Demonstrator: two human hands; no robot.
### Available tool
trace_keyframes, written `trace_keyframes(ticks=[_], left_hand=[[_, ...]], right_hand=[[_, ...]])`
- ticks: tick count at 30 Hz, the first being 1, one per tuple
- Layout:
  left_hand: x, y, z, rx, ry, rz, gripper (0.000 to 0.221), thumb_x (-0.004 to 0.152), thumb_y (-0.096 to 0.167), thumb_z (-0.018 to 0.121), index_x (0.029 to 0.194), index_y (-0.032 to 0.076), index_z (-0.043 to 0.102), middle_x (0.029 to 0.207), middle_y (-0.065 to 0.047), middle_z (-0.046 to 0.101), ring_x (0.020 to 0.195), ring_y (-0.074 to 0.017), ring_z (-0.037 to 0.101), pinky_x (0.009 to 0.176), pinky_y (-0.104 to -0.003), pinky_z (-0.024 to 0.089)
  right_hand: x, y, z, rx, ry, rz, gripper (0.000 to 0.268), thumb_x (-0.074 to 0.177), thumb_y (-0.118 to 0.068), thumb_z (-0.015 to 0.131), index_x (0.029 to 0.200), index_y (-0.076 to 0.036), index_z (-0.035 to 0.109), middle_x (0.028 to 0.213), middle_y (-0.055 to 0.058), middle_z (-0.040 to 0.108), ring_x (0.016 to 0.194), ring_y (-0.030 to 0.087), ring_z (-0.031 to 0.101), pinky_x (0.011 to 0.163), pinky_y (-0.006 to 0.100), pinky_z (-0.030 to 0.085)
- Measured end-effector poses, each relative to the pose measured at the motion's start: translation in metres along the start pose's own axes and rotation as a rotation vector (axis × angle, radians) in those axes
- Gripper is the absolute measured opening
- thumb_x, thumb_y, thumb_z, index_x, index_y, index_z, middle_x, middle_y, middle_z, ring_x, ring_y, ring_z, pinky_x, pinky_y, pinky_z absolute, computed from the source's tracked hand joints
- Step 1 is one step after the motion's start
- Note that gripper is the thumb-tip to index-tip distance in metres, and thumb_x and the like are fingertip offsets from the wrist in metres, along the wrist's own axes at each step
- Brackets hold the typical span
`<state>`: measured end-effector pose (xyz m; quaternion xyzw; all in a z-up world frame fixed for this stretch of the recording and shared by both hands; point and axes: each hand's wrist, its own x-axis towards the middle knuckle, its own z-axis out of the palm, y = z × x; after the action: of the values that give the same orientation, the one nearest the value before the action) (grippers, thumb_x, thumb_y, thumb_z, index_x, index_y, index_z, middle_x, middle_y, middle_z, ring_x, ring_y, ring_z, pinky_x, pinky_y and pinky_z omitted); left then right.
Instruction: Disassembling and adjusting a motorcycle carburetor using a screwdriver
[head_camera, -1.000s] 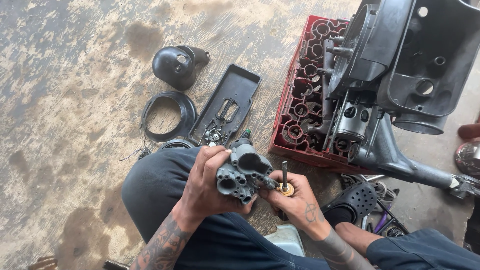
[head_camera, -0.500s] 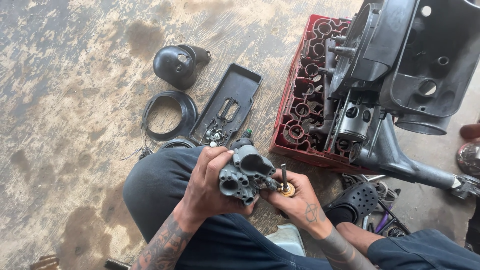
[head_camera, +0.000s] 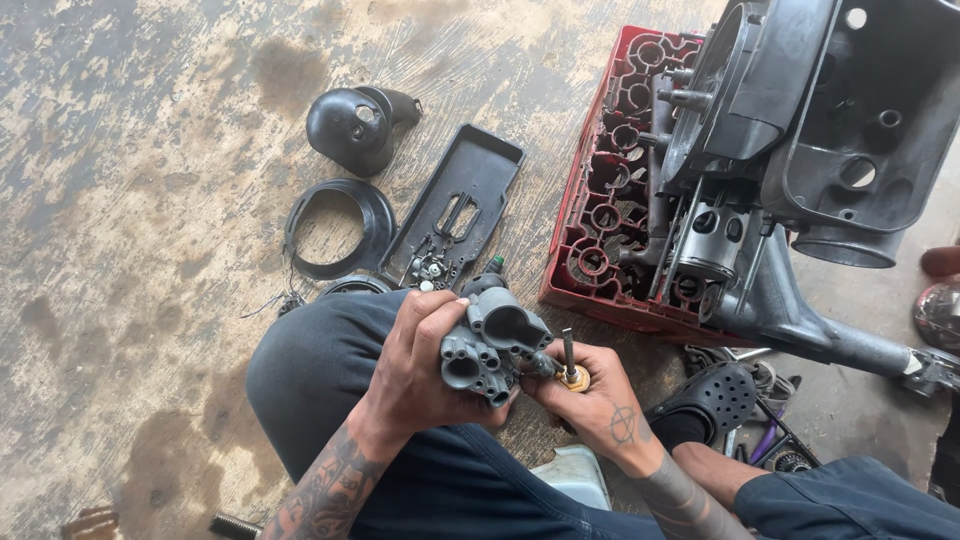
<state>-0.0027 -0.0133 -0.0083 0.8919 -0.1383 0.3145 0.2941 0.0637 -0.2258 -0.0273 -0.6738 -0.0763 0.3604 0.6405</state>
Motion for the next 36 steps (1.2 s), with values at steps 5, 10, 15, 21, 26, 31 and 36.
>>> trace_keyframes(ticks=[5,10,15,21,26,31,36], left_hand=[[0.000,-0.001,0.000,-0.001,-0.013,0.006,0.091,0.073,0.053,0.085,0.130,-0.004,0.042,0.121,-0.022,0.056,0.107,-0.0360,0.061,0.094,-0.047,0.053],[0.001,-0.001,0.000,-0.008,-0.010,-0.007,0.091,0.072,0.053,0.085,0.129,-0.004,0.043,0.120,-0.022,0.055,0.106,-0.0361,0.061,0.095,-0.047,0.053],[0.002,-0.001,0.000,0.005,-0.011,-0.019,0.089,0.071,0.048,0.086,0.129,-0.004,0.043,0.120,-0.021,0.056,0.106,-0.0359,0.061,0.095,-0.047,0.054],[-0.004,-0.010,-0.009,0.015,0.118,-0.109,0.090,0.069,0.048,0.090,0.128,-0.001,0.043,0.121,-0.013,0.053,0.113,-0.0333,0.059,0.102,-0.043,0.053],[-0.003,-0.006,-0.038,-0.310,0.406,-0.506,0.075,0.067,0.025,0.078,0.128,0.005,0.040,0.124,-0.016,0.053,0.112,-0.0268,0.059,0.106,-0.040,0.050],[-0.032,-0.035,-0.050,-0.508,0.657,-0.560,0.074,0.087,0.049,0.070,0.138,0.004,0.041,0.138,-0.017,0.052,0.122,-0.0251,0.057,0.100,-0.039,0.059],[-0.047,-0.050,-0.059,-0.891,0.871,-0.837,0.058,0.082,0.046,0.065,0.123,0.005,0.062,0.110,-0.010,0.065,0.089,-0.0175,0.061,0.066,-0.028,0.046]], right_hand=[[-0.001,0.003,-0.001,0.047,-0.035,-0.071,0.010,0.083,-0.005,0.081,0.084,-0.006,0.071,0.058,-0.001,0.049,0.050,0.007,0.042,0.044,0.025,0.033],[-0.001,0.004,-0.002,0.077,-0.061,-0.091,0.017,0.081,-0.005,0.084,0.084,-0.008,0.068,0.062,-0.003,0.051,0.053,0.006,0.042,0.046,0.025,0.034],[-0.004,-0.003,0.001,0.010,-0.036,-0.098,0.016,0.081,0.000,0.080,0.078,-0.008,0.066,0.059,-0.002,0.050,0.050,0.007,0.044,0.044,0.025,0.037],[0.002,0.007,-0.011,0.075,-0.033,-0.126,0.012,0.085,-0.012,0.073,0.088,-0.004,0.065,0.067,0.004,0.060,0.043,0.012,0.058,0.038,0.024,0.047],[0.028,0.027,-0.011,0.075,0.015,-0.024,0.009,0.087,-0.010,0.070,0.091,-0.003,0.065,0.062,0.005,0.056,0.042,0.015,0.057,0.039,0.027,0.046],[0.085,0.072,0.007,0.006,0.004,0.092,0.006,0.089,-0.012,0.069,0.090,-0.006,0.067,0.053,0.004,0.052,0.039,0.014,0.049,0.037,0.027,0.042],[0.163,0.102,0.033,-0.187,0.016,0.200,0.015,0.087,-0.019,0.068,0.078,-0.008,0.064,0.052,0.005,0.050,0.041,0.016,0.050,0.044,0.030,0.041]])
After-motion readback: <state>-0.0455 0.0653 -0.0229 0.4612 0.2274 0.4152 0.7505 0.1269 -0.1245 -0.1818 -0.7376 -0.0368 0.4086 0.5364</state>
